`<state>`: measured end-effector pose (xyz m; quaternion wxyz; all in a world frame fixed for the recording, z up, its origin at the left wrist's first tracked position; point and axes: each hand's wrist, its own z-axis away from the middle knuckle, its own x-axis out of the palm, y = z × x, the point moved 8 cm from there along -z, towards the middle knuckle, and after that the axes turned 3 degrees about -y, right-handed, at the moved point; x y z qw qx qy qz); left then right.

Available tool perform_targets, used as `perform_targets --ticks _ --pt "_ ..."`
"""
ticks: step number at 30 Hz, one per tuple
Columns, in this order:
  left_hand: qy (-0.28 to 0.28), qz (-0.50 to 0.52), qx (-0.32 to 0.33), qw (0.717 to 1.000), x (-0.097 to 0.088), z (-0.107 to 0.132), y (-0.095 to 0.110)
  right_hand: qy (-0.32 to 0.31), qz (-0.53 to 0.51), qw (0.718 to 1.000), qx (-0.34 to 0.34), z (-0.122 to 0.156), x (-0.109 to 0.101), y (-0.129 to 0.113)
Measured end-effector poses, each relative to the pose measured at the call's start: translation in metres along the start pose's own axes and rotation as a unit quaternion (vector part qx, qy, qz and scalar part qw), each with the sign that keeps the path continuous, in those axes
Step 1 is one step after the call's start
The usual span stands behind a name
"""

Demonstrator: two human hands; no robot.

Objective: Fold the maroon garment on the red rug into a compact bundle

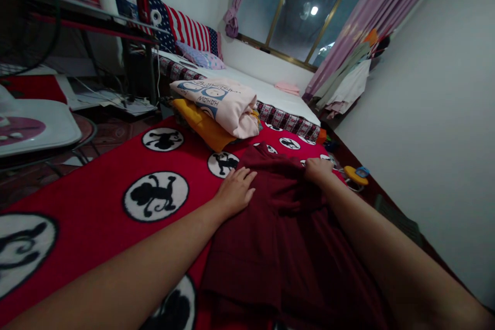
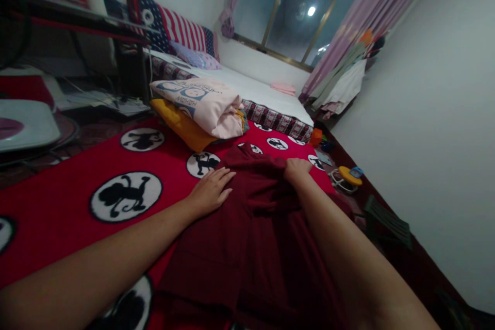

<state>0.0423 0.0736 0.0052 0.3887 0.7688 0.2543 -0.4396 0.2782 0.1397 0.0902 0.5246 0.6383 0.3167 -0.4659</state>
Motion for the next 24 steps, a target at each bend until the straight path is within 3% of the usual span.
perform_targets --ticks 3,6,12,15,20,24 --pt "0.001 -0.001 0.003 1.000 0.000 0.000 0.000 0.059 -0.012 0.998 -0.033 0.002 -0.015 -0.032" --pt "-0.008 0.006 0.007 1.000 0.000 0.000 0.002 0.108 -0.120 0.984 -0.078 0.001 -0.027 -0.065" --pt "-0.012 0.008 0.010 1.000 -0.003 0.001 0.004 0.058 -0.251 0.964 -0.073 -0.017 -0.013 -0.107" --pt "-0.009 0.007 0.012 1.000 -0.003 0.002 0.005 0.033 -0.250 0.964 -0.087 -0.026 -0.008 -0.123" --pt "-0.006 0.009 0.010 1.000 -0.003 0.002 0.005 0.037 -0.235 0.965 -0.110 -0.036 -0.022 -0.142" --pt "0.021 -0.011 0.019 1.000 -0.007 0.003 0.008 0.115 -0.247 0.955 -0.115 -0.042 -0.040 -0.151"
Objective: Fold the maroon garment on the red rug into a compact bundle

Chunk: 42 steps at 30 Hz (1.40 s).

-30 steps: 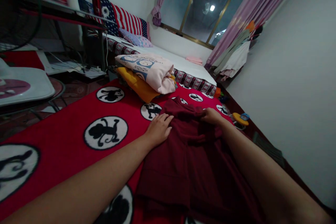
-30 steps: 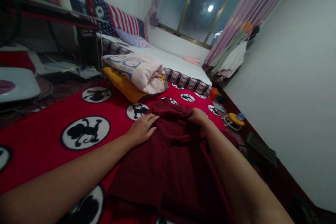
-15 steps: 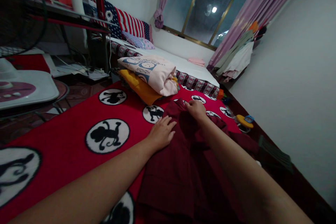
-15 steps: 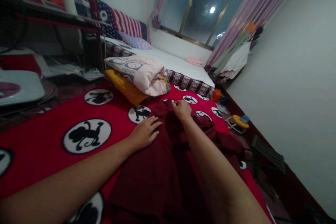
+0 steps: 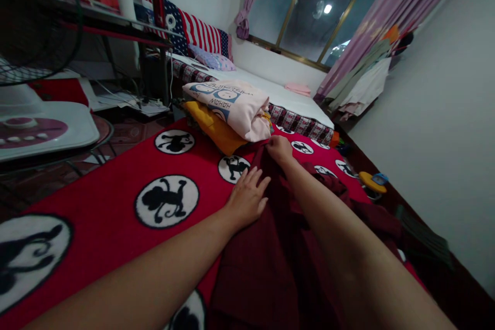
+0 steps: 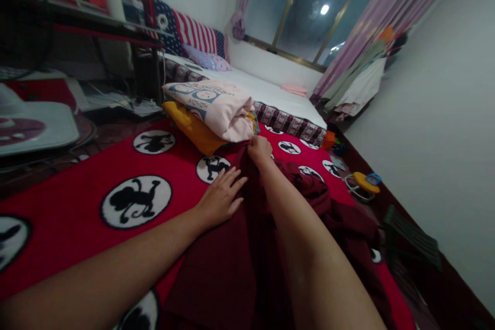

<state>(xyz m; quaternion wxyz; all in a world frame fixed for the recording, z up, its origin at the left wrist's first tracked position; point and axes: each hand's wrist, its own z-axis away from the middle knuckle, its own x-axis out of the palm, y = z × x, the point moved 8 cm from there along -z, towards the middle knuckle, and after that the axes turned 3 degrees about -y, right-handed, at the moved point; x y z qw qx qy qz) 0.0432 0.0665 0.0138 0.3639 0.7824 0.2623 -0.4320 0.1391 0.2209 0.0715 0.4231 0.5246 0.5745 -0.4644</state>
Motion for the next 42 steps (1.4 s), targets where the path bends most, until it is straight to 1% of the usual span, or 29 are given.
perform_targets --ticks 2,3,7,10,12,14,17,20,22,24,26,28,31,33,34,36,37,38,39,40,42 --pt "0.000 -0.007 0.008 1.000 0.000 -0.001 0.002 0.038 -0.011 0.999 -0.024 -0.001 0.003 -0.007" --pt "-0.006 -0.008 0.005 1.000 0.001 -0.001 0.002 0.042 -0.018 0.998 -0.035 -0.002 0.009 -0.009" --pt "-0.050 -0.014 -0.032 0.998 0.007 -0.002 -0.005 -0.003 -0.043 0.997 -0.060 -0.002 0.035 -0.011" --pt "-0.072 -0.030 -0.034 0.996 0.010 -0.002 -0.007 -0.036 -0.066 0.994 -0.081 0.004 0.039 -0.010" --pt "-0.074 -0.032 -0.030 0.996 0.010 -0.003 -0.007 -0.059 -0.094 0.988 -0.112 0.018 0.037 -0.010" --pt "-0.074 -0.029 -0.026 0.996 0.011 -0.003 -0.007 -0.071 -0.135 0.976 -0.157 0.043 0.034 -0.009" --pt "-0.079 -0.035 -0.019 0.996 0.013 -0.003 -0.007 -0.044 -0.191 0.956 -0.217 0.098 0.021 0.001" --pt "-0.080 -0.056 -0.023 0.995 0.013 -0.003 -0.007 -0.018 -0.216 0.946 -0.242 0.161 0.008 0.018" --pt "-0.077 -0.075 -0.028 0.994 0.011 0.000 -0.003 -0.032 -0.210 0.945 -0.248 0.199 0.004 0.027" --pt "-0.076 -0.093 -0.030 0.992 0.010 0.006 0.006 -0.060 -0.191 0.947 -0.250 0.232 0.004 0.034" --pt "-0.084 -0.097 -0.023 0.991 0.013 0.019 0.022 -0.067 -0.186 0.950 -0.241 0.256 0.003 0.041" --pt "-0.106 -0.086 0.001 0.991 0.019 0.036 0.043 -0.044 -0.215 0.950 -0.222 0.269 -0.002 0.049" --pt "-0.157 -0.054 0.065 0.984 0.027 0.067 0.079 0.036 -0.300 0.938 -0.172 0.274 -0.014 0.065" --pt "-0.193 -0.029 0.104 0.975 0.023 0.081 0.098 0.097 -0.342 0.927 -0.118 0.272 -0.021 0.080" --pt "-0.210 -0.013 0.121 0.970 0.017 0.084 0.106 0.124 -0.355 0.923 -0.083 0.270 -0.023 0.088" --pt "-0.258 0.022 0.146 0.955 0.005 0.081 0.116 0.162 -0.373 0.913 -0.013 0.268 -0.021 0.106" --pt "-0.285 0.040 0.148 0.946 0.000 0.076 0.118 0.174 -0.381 0.908 0.017 0.267 -0.020 0.114" --pt "-0.300 0.055 0.140 0.942 -0.004 0.067 0.117 0.183 -0.386 0.903 0.039 0.266 -0.018 0.120" --pt "-0.291 0.065 0.122 0.947 -0.007 0.055 0.112 0.191 -0.388 0.900 0.051 0.264 -0.017 0.126" --pt "-0.256 0.066 0.097 0.960 -0.011 0.041 0.105 0.198 -0.385 0.900 0.054 0.262 -0.017 0.130" --pt "-0.142 0.039 0.049 0.988 -0.013 0.016 0.084 0.214 -0.361 0.907 0.041 0.254 -0.022 0.135"
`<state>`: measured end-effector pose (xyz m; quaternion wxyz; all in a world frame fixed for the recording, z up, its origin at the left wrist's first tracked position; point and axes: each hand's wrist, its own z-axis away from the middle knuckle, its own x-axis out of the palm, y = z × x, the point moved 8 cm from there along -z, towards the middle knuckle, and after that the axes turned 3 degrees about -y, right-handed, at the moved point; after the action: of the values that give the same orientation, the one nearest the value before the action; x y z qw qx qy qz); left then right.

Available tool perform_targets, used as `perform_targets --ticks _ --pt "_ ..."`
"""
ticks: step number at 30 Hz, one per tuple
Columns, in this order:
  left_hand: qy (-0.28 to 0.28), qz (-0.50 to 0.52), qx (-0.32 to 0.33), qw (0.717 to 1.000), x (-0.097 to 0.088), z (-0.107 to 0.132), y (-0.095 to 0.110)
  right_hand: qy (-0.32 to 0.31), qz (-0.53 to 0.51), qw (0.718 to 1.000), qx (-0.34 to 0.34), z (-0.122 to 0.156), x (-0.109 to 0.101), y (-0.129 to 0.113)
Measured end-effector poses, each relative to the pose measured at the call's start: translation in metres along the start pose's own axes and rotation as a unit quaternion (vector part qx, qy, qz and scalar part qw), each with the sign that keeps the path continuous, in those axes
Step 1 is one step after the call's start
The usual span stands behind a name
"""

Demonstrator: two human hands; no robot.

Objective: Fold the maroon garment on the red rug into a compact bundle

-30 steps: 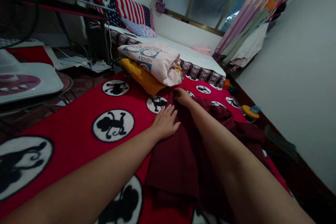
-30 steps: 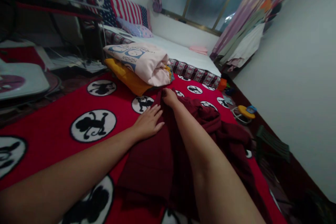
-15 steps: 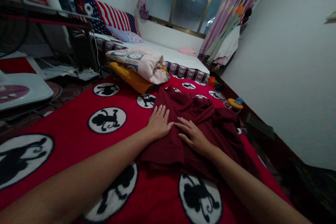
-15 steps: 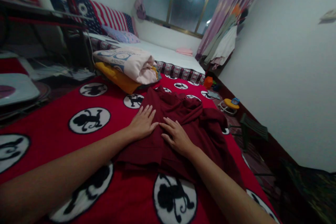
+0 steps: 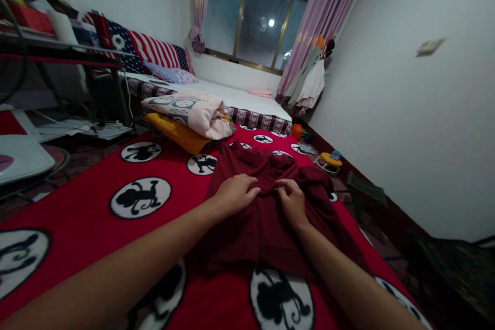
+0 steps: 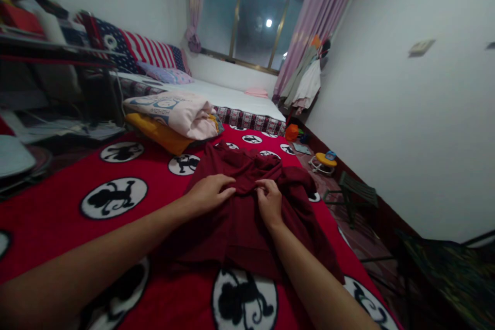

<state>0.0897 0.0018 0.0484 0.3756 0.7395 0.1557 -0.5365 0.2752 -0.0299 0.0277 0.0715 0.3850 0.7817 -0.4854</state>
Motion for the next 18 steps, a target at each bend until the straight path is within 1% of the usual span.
perform_targets --ticks 1,2,4,5,7,9,11,13,14,15,16,18 --pt "0.047 -0.023 -0.016 0.998 0.000 -0.007 -0.011 0.003 0.020 1.000 -0.017 -0.008 -0.002 -0.002" --pt "0.067 -0.046 -0.027 0.996 0.007 -0.012 -0.021 0.005 0.047 0.998 -0.034 -0.017 -0.004 -0.004" --pt "0.057 -0.082 -0.036 0.994 0.027 -0.020 -0.036 -0.001 0.128 0.990 -0.053 -0.040 -0.006 -0.009" --pt "0.049 -0.093 -0.036 0.994 0.036 -0.021 -0.041 -0.010 0.182 0.982 -0.053 -0.052 -0.005 -0.010" --pt "0.055 -0.106 -0.033 0.992 0.043 -0.020 -0.045 -0.039 0.304 0.951 -0.043 -0.077 0.000 -0.011" --pt "0.069 -0.114 -0.030 0.991 0.043 -0.018 -0.045 -0.078 0.408 0.909 -0.032 -0.096 0.010 -0.009" --pt "0.074 -0.116 -0.029 0.990 0.040 -0.016 -0.042 -0.127 0.466 0.876 -0.010 -0.109 0.020 -0.004" --pt "0.068 -0.117 -0.030 0.990 0.039 -0.017 -0.041 -0.161 0.485 0.859 0.026 -0.118 0.021 0.004" --pt "0.064 -0.117 -0.033 0.991 0.039 -0.017 -0.042 -0.164 0.490 0.855 0.043 -0.124 0.017 0.006" --pt "0.060 -0.116 -0.035 0.991 0.040 -0.017 -0.042 -0.154 0.496 0.853 0.057 -0.130 0.008 0.008" --pt "0.057 -0.114 -0.038 0.991 0.040 -0.018 -0.042 -0.126 0.500 0.854 0.077 -0.138 -0.007 0.009" --pt "0.054 -0.111 -0.041 0.991 0.041 -0.019 -0.043 -0.040 0.499 0.855 0.132 -0.153 -0.049 0.011"
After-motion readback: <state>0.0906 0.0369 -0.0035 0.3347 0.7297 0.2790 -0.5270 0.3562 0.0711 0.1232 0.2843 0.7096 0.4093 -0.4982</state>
